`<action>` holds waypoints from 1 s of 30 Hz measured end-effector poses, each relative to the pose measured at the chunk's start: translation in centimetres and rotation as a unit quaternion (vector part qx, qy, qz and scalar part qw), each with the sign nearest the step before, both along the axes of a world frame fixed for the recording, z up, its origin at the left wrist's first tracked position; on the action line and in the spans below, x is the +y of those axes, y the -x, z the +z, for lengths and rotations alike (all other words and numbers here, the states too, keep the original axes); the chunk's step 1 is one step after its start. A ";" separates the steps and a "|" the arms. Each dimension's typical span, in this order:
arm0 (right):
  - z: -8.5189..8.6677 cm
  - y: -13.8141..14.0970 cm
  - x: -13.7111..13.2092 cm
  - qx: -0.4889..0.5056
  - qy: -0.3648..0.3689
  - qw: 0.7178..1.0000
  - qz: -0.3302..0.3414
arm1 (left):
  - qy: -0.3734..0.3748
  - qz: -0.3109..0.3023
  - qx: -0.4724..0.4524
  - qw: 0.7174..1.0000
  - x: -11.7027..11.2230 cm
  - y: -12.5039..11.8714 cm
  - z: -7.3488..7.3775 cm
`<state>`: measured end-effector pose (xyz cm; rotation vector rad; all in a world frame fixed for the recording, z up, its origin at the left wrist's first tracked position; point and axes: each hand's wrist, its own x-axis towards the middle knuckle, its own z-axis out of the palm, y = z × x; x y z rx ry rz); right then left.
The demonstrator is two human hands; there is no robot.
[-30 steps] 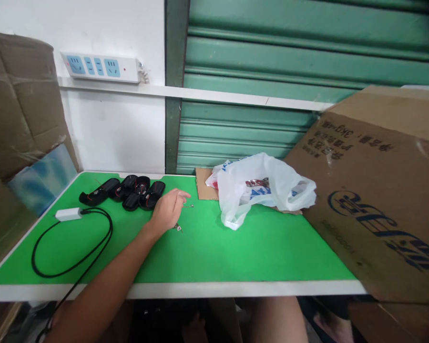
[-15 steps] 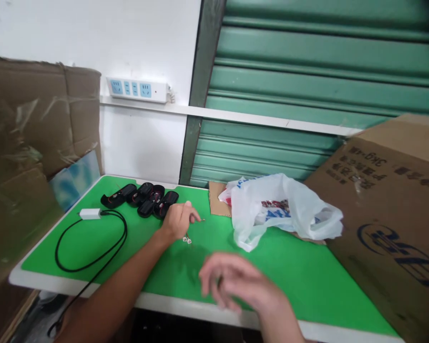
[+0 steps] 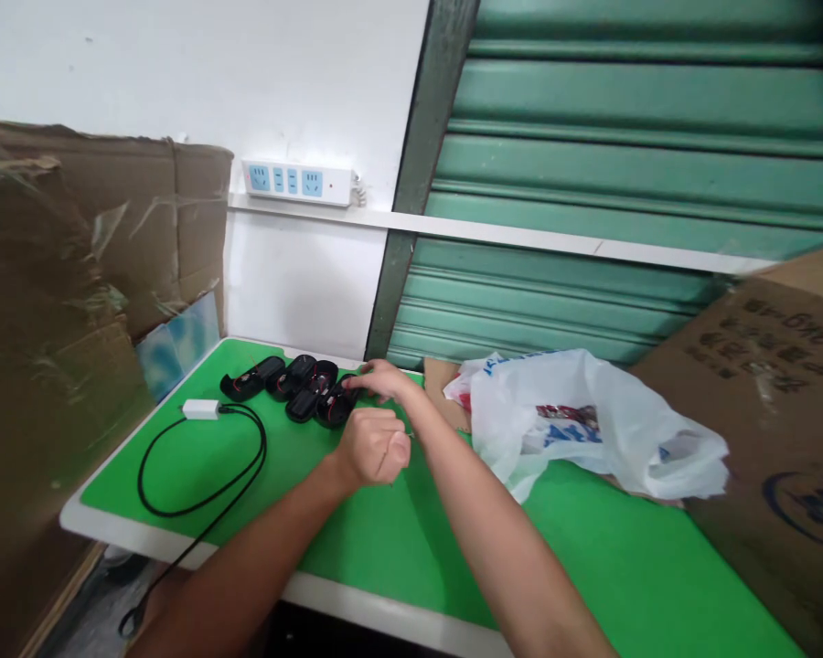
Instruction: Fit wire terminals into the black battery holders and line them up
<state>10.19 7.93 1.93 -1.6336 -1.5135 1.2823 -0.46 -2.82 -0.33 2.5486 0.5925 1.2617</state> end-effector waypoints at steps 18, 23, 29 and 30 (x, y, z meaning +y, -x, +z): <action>-0.6 -7.1 -6.1 0.349 -0.079 0.932 -0.058 | 0.088 0.180 -0.248 0.948 2.0 2.2 2.0; -1.6 -8.9 -9.6 0.400 -0.068 0.913 -0.042 | 0.388 0.093 -0.245 0.884 3.2 0.5 1.2; -3.2 -8.0 -10.1 0.305 -0.219 0.922 -0.088 | 0.695 -0.127 -0.144 0.693 1.9 -0.7 1.2; -3.4 -8.1 -9.8 0.278 -0.245 0.922 -0.108 | 0.710 -0.127 -0.152 0.676 1.8 -0.7 1.4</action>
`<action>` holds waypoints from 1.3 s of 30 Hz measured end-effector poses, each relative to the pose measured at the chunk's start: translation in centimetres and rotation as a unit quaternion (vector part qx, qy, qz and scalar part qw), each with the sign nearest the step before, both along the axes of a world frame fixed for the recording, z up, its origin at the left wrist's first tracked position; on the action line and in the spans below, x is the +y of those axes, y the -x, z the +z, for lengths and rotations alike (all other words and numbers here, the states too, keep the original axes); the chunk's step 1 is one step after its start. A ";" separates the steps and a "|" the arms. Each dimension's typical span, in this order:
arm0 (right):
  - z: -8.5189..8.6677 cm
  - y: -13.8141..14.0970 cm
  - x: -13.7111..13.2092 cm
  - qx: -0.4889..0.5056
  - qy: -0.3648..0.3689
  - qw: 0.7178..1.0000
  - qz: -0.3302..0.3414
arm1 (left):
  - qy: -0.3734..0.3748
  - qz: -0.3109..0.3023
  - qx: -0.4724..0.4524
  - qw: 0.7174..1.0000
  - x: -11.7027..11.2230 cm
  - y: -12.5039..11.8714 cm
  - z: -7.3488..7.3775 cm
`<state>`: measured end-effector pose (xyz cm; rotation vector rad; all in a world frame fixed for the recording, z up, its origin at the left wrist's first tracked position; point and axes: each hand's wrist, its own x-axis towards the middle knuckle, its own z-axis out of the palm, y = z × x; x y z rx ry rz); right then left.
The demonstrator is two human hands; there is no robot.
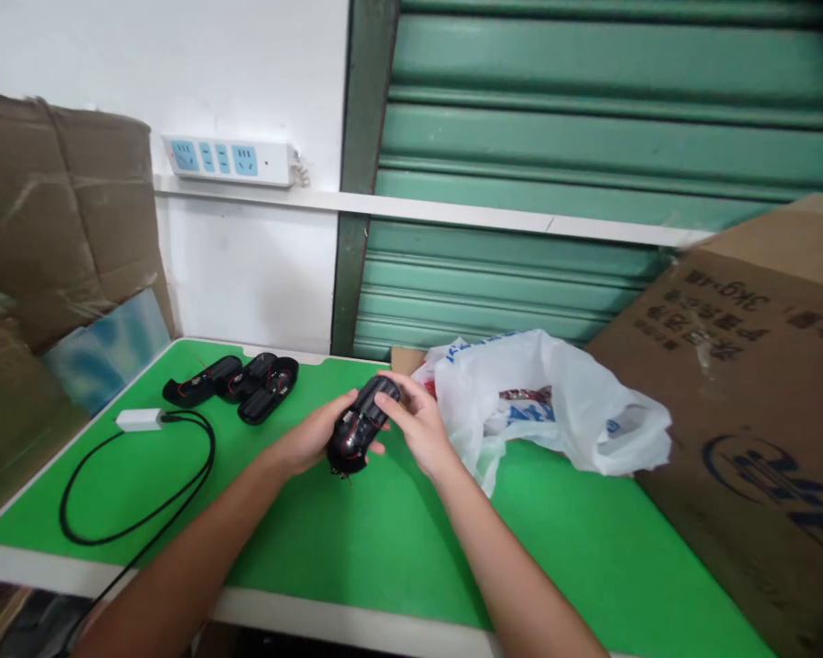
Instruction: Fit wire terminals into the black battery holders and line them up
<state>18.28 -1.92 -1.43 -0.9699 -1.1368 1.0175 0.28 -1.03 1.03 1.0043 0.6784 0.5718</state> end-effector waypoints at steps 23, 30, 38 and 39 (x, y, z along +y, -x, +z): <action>-3.4 0.0 -1.6 -0.632 -0.127 0.765 -0.016 | 0.061 0.262 -0.123 0.955 1.3 0.5 1.1; -2.5 -1.3 -1.6 -0.576 -0.136 0.806 -0.005 | 0.090 0.259 -0.134 0.952 1.2 0.4 1.1; -0.8 -0.1 -1.9 -0.420 -0.160 0.892 -0.042 | 0.044 0.226 -0.153 0.961 1.0 0.0 0.5; -0.5 0.0 -1.9 -0.376 -0.154 0.912 -0.052 | 0.032 0.225 -0.147 0.963 1.0 -0.1 0.2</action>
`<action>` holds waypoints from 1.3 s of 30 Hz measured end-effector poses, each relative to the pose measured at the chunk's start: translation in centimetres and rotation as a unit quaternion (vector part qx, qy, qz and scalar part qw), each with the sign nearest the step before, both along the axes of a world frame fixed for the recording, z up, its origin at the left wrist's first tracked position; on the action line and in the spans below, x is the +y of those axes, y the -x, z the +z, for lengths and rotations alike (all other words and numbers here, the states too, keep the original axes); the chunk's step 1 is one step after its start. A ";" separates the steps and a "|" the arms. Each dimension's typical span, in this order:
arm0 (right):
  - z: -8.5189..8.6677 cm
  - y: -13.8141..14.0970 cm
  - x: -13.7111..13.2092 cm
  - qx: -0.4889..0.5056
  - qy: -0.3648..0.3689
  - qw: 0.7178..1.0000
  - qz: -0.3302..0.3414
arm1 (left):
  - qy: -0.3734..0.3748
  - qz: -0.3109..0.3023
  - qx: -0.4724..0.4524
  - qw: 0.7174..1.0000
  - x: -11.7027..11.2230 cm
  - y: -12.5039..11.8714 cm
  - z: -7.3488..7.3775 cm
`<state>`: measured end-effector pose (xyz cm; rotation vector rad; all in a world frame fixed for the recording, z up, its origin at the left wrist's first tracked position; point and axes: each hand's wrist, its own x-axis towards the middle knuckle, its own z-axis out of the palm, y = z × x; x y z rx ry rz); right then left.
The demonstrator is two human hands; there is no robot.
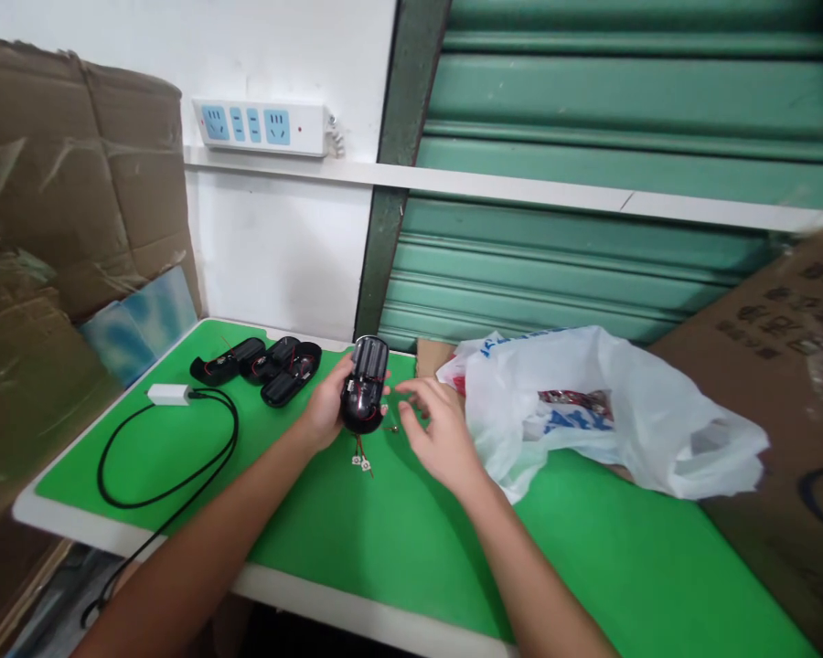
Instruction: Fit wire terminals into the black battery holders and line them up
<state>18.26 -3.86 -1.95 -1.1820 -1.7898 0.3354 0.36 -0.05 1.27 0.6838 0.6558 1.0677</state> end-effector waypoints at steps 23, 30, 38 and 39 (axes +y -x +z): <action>-1.7 -0.1 1.0 0.037 0.094 0.995 -0.021 | -0.156 -0.051 0.317 0.934 -0.2 3.6 4.0; -1.9 0.0 1.0 0.010 0.091 0.996 0.003 | -0.240 -0.134 0.703 0.656 0.3 6.8 5.1; -1.6 0.0 0.8 0.000 0.100 0.995 0.009 | -0.249 -0.085 0.767 0.585 -1.5 6.0 3.8; -1.6 0.1 0.8 -0.001 0.096 0.995 0.009 | -0.253 -0.073 0.771 0.580 -1.8 5.9 3.8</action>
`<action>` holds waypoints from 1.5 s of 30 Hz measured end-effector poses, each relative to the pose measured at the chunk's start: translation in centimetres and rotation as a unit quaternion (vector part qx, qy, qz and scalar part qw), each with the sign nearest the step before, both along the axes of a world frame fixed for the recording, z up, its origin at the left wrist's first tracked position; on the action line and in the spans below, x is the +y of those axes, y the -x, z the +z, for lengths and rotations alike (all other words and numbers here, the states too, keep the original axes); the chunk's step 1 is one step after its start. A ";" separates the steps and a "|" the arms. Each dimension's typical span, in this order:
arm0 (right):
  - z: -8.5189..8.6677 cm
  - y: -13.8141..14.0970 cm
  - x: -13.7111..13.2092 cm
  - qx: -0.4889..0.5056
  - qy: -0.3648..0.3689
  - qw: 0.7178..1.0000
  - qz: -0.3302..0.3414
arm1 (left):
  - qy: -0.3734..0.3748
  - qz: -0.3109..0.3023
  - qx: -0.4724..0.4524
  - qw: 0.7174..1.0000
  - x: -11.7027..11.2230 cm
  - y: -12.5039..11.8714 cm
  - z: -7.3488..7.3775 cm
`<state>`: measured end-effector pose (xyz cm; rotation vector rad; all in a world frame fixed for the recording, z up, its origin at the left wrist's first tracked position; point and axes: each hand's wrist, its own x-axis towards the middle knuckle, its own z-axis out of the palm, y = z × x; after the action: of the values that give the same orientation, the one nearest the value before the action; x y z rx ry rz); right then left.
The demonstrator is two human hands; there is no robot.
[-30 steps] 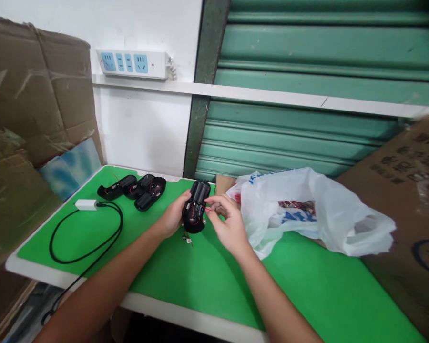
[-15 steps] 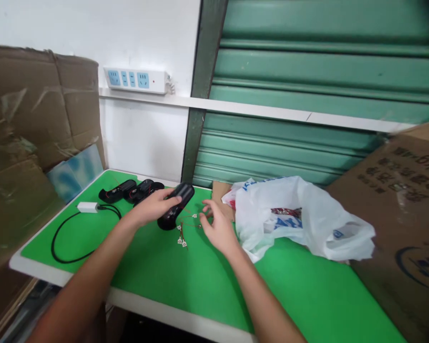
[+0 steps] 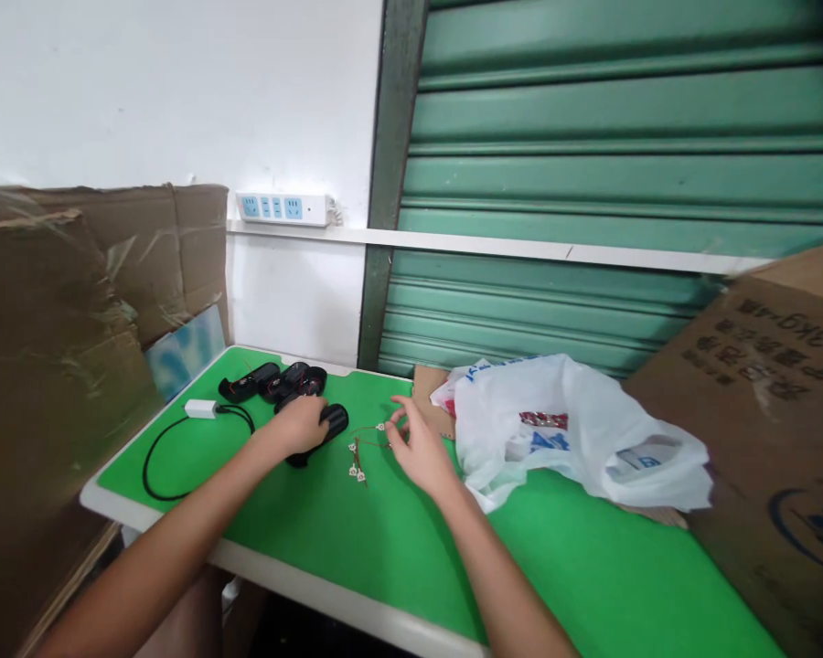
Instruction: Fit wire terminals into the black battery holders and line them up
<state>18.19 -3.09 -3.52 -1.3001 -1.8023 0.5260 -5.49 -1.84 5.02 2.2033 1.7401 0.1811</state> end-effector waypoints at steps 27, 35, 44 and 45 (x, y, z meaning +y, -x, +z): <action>0.5 0.4 -0.2 -0.016 -0.020 1.000 -0.014 | -0.116 0.028 0.192 0.974 -1.6 0.8 -1.9; 2.4 0.5 -0.8 -0.002 -0.022 1.000 -0.011 | -0.182 0.067 0.154 0.969 -3.0 0.8 -1.1; 5.0 -2.8 -2.2 0.079 -0.337 0.912 -0.218 | -0.264 -0.171 -0.051 0.948 -2.0 -6.2 -0.2; 5.0 -3.9 -1.9 0.075 -0.364 0.891 -0.262 | -0.252 -0.179 -0.049 0.950 -1.1 -6.8 -1.2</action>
<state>22.04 -5.01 1.50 -1.0868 -1.2388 -0.3275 1.31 -2.95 3.78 2.7649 1.3103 0.6982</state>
